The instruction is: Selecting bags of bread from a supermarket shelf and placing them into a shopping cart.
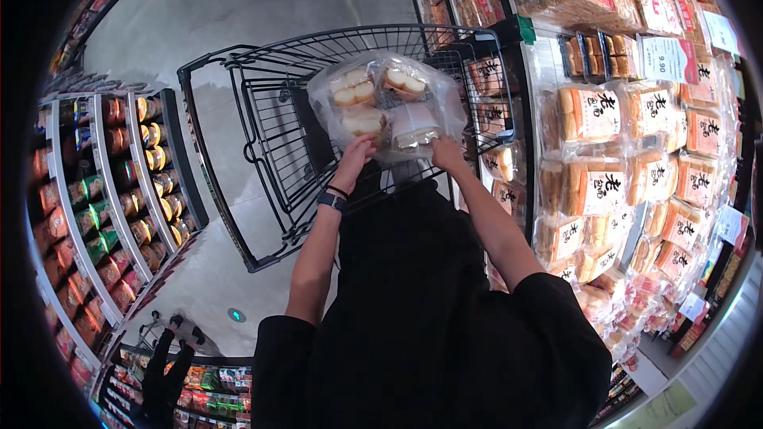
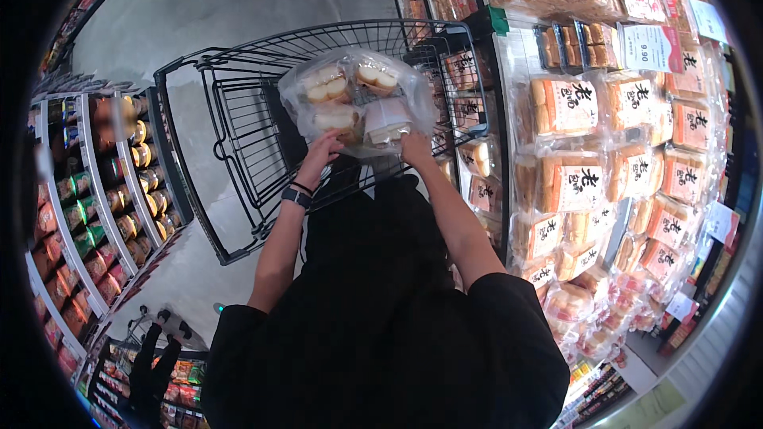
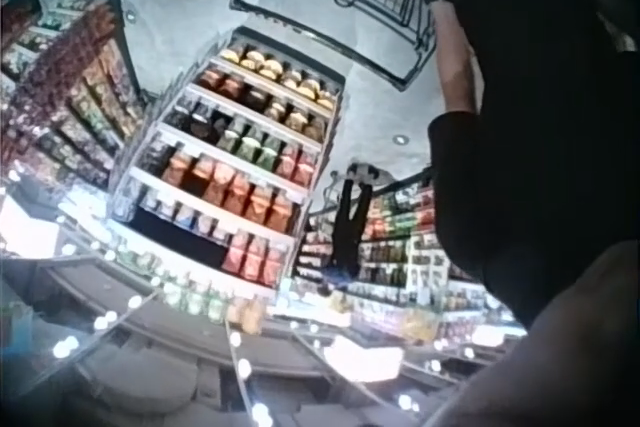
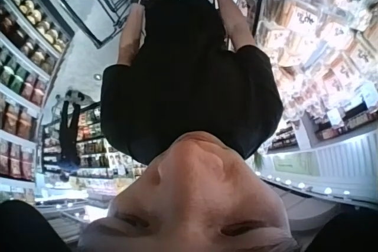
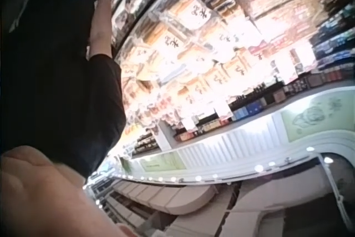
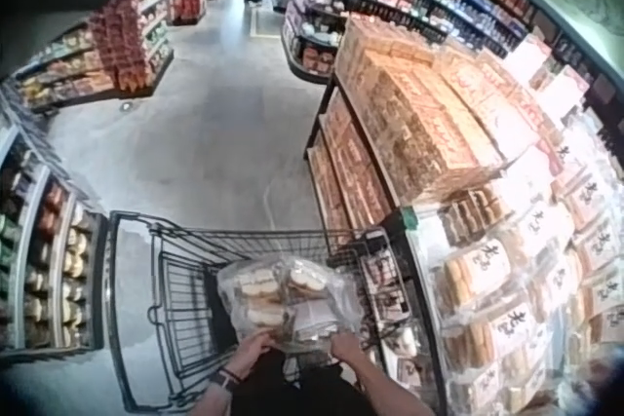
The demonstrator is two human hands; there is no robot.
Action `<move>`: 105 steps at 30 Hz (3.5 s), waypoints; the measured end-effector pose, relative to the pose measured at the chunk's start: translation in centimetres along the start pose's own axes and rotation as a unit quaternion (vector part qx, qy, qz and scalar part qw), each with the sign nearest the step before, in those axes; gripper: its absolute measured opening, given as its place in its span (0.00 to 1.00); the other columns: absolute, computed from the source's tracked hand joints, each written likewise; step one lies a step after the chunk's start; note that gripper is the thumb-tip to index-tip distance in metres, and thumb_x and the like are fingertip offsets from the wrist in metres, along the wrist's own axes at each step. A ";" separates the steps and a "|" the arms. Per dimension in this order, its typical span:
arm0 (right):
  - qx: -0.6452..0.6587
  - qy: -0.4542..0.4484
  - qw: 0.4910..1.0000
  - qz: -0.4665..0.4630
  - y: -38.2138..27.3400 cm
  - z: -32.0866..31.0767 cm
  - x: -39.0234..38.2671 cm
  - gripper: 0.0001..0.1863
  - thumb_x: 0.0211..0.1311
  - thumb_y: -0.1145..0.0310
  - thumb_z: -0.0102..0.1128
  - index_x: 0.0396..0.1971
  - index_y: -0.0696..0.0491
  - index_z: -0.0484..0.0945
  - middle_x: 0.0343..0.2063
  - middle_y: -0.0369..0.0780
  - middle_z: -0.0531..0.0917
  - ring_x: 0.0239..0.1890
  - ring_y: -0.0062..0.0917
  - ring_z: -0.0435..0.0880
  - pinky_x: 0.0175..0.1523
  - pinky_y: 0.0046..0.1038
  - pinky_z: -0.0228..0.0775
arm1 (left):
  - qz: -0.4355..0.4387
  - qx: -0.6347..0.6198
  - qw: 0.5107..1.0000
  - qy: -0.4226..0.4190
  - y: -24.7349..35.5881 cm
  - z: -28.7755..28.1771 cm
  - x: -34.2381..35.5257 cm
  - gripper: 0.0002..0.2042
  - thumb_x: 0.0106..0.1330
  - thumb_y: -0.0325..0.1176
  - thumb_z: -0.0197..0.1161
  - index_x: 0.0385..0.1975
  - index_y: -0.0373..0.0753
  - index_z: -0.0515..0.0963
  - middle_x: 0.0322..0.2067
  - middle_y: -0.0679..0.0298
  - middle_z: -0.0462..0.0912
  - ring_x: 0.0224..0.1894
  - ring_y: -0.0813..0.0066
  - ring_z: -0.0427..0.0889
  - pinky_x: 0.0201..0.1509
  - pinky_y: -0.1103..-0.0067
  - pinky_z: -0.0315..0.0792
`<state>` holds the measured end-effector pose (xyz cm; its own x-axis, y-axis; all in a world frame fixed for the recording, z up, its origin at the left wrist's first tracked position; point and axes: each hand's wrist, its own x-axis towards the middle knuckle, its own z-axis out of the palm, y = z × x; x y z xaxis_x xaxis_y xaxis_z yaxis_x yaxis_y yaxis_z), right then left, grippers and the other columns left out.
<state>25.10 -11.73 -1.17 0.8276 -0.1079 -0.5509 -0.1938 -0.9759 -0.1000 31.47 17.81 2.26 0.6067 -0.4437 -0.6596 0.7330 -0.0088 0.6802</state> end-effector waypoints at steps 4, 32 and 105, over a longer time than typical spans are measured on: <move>-0.055 0.007 0.997 -0.057 -0.2 -1.2 -0.2 0.13 0.61 0.68 0.56 0.43 0.52 0.83 0.46 0.47 0.83 0.54 0.43 0.81 0.55 0.48 0.75 | -0.025 0.022 0.999 -0.005 -2.1 -0.2 0.8 0.21 0.78 0.43 0.51 0.66 0.44 0.73 0.55 0.67 0.79 0.55 0.76 0.79 0.59 0.76 0.70; -0.240 -0.089 0.963 -0.082 -1.1 -1.5 2.1 0.11 0.63 0.68 0.57 0.40 0.45 0.87 0.43 0.39 0.86 0.51 0.33 0.84 0.54 0.42 0.73 | 0.003 0.386 0.915 -0.118 -7.1 2.7 3.4 0.21 0.70 0.43 0.49 0.51 0.35 0.80 0.51 0.45 0.82 0.57 0.44 0.79 0.62 0.60 0.72; 0.717 0.371 0.590 -0.030 5.0 -27.4 -26.8 0.08 0.74 0.71 0.58 0.38 0.60 0.81 0.35 0.38 0.84 0.45 0.25 0.84 0.60 0.28 0.70 | -0.081 -0.366 0.888 -0.267 7.7 19.2 -4.0 0.25 0.81 0.44 0.35 0.70 0.39 0.64 0.68 0.59 0.72 0.70 0.61 0.70 0.75 0.60 0.61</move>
<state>16.45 -18.88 35.80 0.7561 -0.6525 -0.0494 0.0412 0.1228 -0.9916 28.82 2.31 16.27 0.3854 -0.8530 -0.3520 0.9197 0.3863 0.0707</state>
